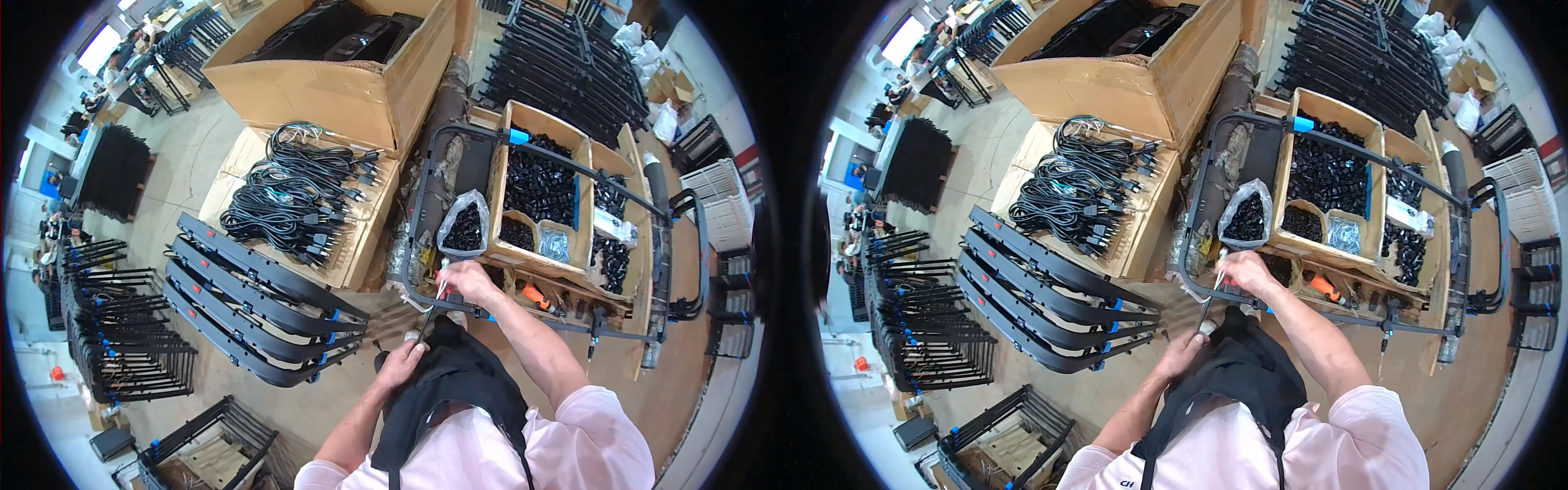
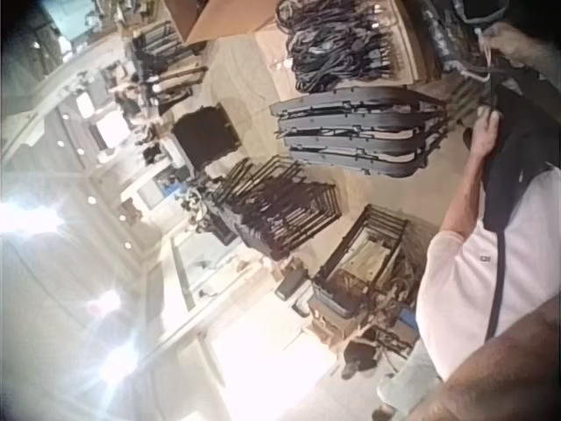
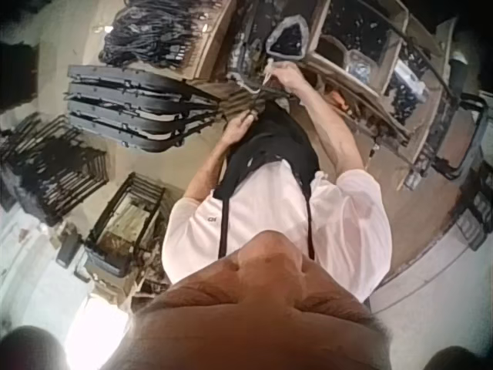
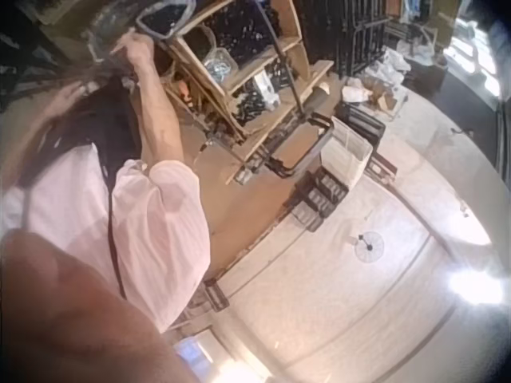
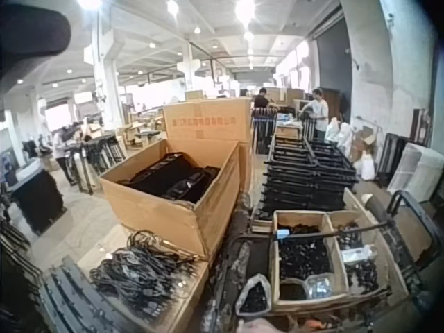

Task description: The person assembles a black electronic device by attaching a metal frame, securing it with a power drill, and connecting a power cord. They then attach a black plastic housing to the frame and fasten it using the drill. The task involves handling various components and tools in a workshop setting.

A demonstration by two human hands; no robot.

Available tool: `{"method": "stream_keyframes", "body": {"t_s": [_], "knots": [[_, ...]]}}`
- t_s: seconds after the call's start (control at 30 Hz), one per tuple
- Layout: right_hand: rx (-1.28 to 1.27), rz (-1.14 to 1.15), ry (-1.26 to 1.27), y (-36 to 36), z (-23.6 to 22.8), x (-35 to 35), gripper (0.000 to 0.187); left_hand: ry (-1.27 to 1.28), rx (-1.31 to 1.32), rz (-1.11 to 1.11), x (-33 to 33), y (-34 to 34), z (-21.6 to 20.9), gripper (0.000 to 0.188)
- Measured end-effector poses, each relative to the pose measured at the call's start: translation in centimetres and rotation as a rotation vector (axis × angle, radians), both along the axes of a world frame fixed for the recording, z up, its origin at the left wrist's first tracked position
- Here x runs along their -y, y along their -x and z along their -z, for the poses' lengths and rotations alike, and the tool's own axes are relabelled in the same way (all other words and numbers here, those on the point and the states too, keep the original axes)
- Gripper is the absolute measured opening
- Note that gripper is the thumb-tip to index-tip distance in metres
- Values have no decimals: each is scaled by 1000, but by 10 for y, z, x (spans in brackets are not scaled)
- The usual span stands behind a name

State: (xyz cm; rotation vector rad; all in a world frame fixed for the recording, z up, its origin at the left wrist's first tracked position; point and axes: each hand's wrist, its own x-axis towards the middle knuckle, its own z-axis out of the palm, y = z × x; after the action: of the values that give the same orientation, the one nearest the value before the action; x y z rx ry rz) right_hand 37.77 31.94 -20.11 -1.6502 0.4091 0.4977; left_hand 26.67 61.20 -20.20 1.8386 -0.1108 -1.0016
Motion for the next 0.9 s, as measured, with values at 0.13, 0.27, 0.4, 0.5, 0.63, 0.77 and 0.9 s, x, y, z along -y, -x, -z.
{"method": "stream_keyframes", "body": {"t_s": [0.13,0.27,0.4,0.5,0.63,0.77,0.9], "knots": [[30,536,-136,-9,8,-6,30,103,-6,-99,5,-3,4,33],[35,350,-173,-20,-4,-3,32,49,-29,-145,24,-2,-4,35],[2,0,-79,-46,-29,13,33,52,-12,-269,36,16,-17,34],[88,94,-198,-44,-10,3,32,46,-25,-382,49,20,-26,34],[95,80,-336,-46,-10,3,32,153,-59,-536,54,39,-22,32],[99,215,-362,-38,-7,-1,33,206,-131,-715,55,30,-18,30],[160,351,-239,-52,-6,11,33,53,73,-510,79,4,-29,29]]}}
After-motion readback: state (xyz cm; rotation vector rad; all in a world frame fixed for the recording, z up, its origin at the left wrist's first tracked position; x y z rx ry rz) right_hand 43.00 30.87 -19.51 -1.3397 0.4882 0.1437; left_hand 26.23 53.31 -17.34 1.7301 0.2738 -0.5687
